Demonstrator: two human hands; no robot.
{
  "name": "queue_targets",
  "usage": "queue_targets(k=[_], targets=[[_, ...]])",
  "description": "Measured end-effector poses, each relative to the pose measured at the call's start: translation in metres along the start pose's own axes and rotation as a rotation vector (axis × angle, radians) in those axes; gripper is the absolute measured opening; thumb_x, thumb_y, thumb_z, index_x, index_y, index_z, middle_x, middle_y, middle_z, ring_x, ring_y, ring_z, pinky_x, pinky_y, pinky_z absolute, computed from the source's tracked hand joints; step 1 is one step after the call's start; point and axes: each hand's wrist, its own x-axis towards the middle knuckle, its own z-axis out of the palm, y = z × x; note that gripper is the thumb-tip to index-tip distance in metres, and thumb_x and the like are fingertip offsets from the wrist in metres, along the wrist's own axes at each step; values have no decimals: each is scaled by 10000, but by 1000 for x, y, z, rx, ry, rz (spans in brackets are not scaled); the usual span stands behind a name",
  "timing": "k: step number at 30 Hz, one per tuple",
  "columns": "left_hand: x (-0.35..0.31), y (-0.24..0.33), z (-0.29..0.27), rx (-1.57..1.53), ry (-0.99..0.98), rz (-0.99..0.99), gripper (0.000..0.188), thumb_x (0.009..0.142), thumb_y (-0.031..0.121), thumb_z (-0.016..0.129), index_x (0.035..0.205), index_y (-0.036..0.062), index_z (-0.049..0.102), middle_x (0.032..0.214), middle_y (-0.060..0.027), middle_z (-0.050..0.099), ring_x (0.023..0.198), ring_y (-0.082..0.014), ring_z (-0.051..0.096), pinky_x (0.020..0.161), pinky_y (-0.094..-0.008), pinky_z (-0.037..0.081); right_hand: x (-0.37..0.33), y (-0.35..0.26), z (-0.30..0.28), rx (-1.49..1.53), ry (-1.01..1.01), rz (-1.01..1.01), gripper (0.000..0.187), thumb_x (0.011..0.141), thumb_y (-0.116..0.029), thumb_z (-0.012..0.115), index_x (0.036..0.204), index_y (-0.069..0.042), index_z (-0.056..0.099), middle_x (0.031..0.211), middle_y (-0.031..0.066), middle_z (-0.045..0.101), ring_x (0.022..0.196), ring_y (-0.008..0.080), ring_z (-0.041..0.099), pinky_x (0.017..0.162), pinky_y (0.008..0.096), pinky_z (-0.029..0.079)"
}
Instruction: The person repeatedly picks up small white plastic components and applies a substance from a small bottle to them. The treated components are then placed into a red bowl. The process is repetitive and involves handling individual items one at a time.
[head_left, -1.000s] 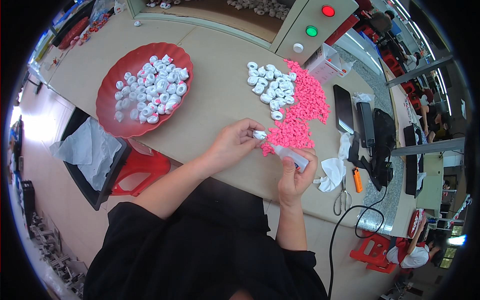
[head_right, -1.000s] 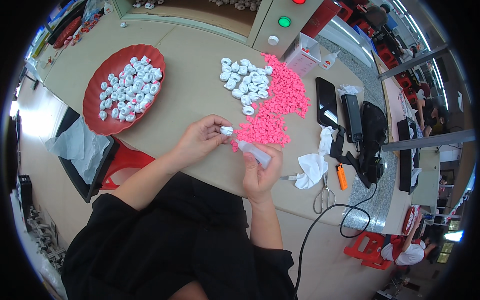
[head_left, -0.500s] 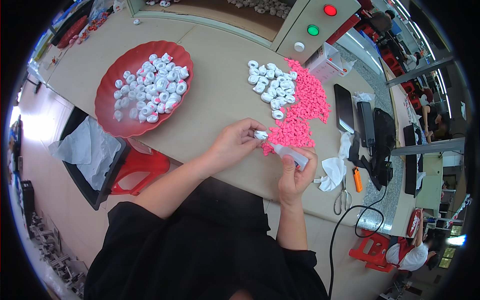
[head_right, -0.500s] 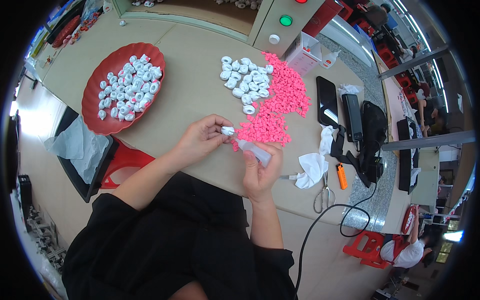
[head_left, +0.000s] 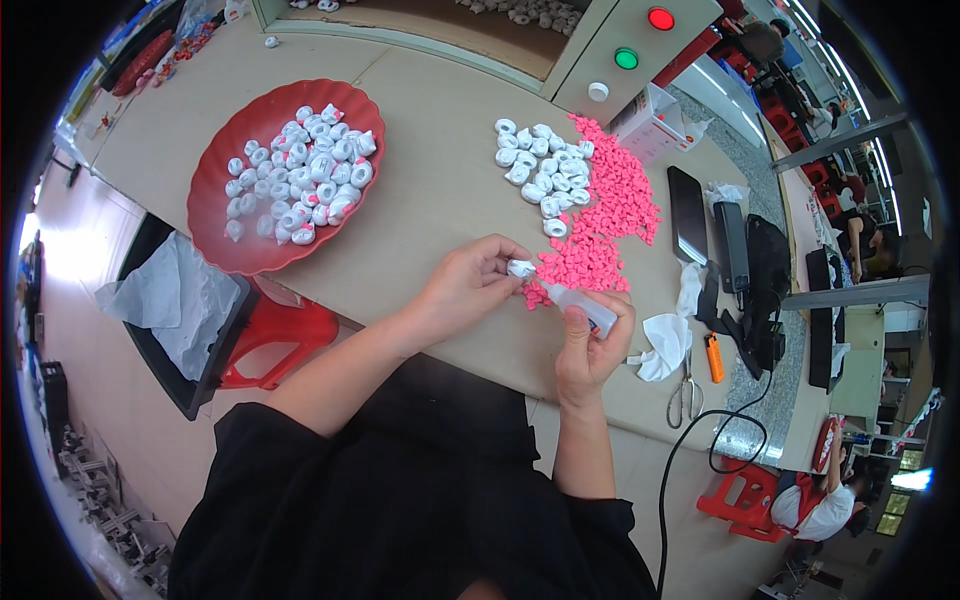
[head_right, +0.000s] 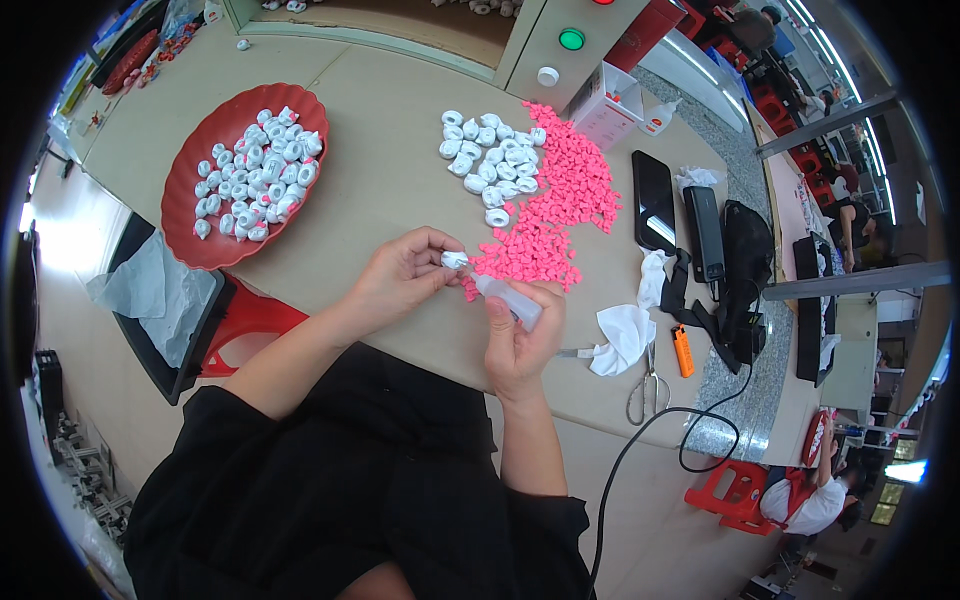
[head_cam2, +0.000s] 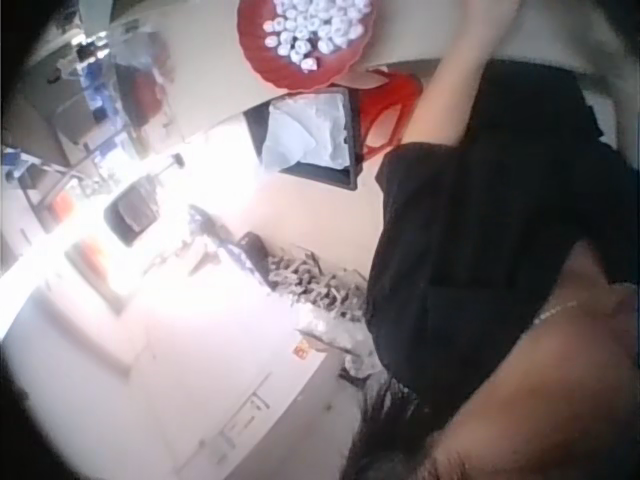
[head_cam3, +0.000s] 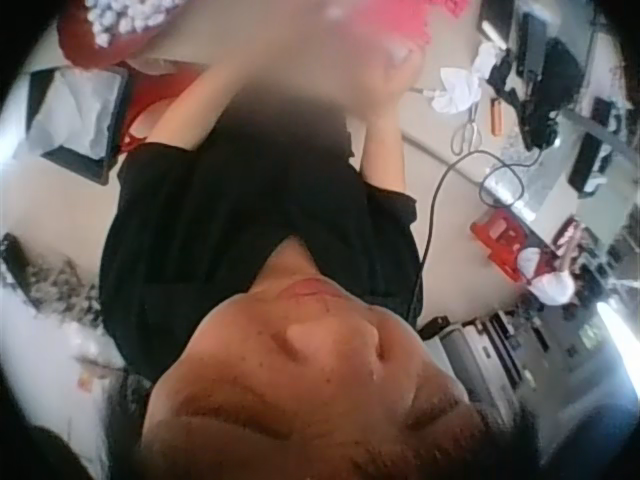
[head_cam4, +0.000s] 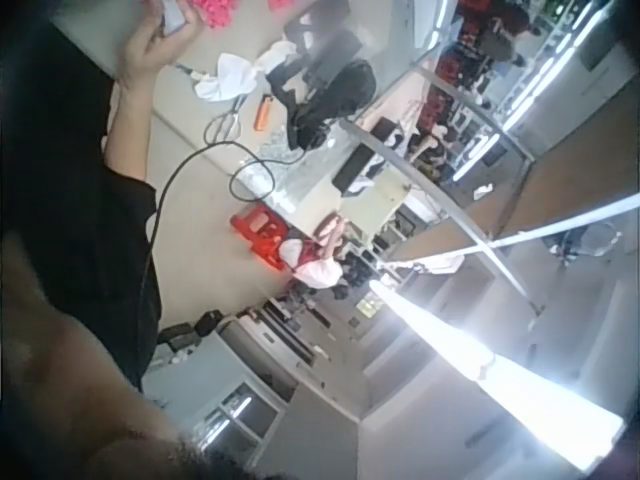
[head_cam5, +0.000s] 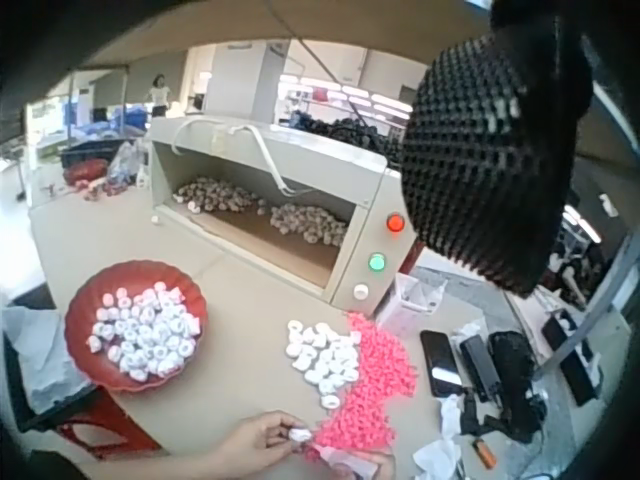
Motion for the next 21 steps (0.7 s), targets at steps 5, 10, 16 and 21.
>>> queue_targets(k=[5, 10, 16, 21], targets=[[-1, 3, 1, 10, 4, -6, 229, 835, -58, 506, 1058, -26, 467, 944, -81, 557, 912, -129, 574, 814, -242, 473, 0, -1, 1, -68, 1, -56, 229, 841, -126, 580, 977, 3, 447, 886, 88, 465, 713, 117, 457, 596, 209, 382], [-1, 5, 2, 23, 11, -12, 236, 834, -51, 515, 1063, -27, 463, 920, -87, 563, 886, -128, 582, 798, -240, 479, 0, 1, 1, -127, 15, -113, 234, 835, -132, 589, 970, 4, 455, 871, 90, 467, 707, 122, 443, 588, 206, 368], [-1, 4, 0, 36, 13, -19, 235, 835, -49, 515, 1063, -30, 461, 915, -89, 562, 886, -131, 583, 795, -242, 482, 1, 1, 0, -134, 33, -125, 225, 832, -130, 591, 956, 7, 462, 868, 91, 467, 712, 128, 440, 586, 212, 361], [-1, 6, 1, 36, 18, -30, 229, 835, -50, 515, 1057, -33, 460, 931, -90, 559, 893, -135, 582, 801, -247, 484, 1, -1, -1, -140, 22, -96, 221, 831, -123, 591, 957, 4, 461, 863, 86, 469, 712, 126, 437, 587, 213, 361]])
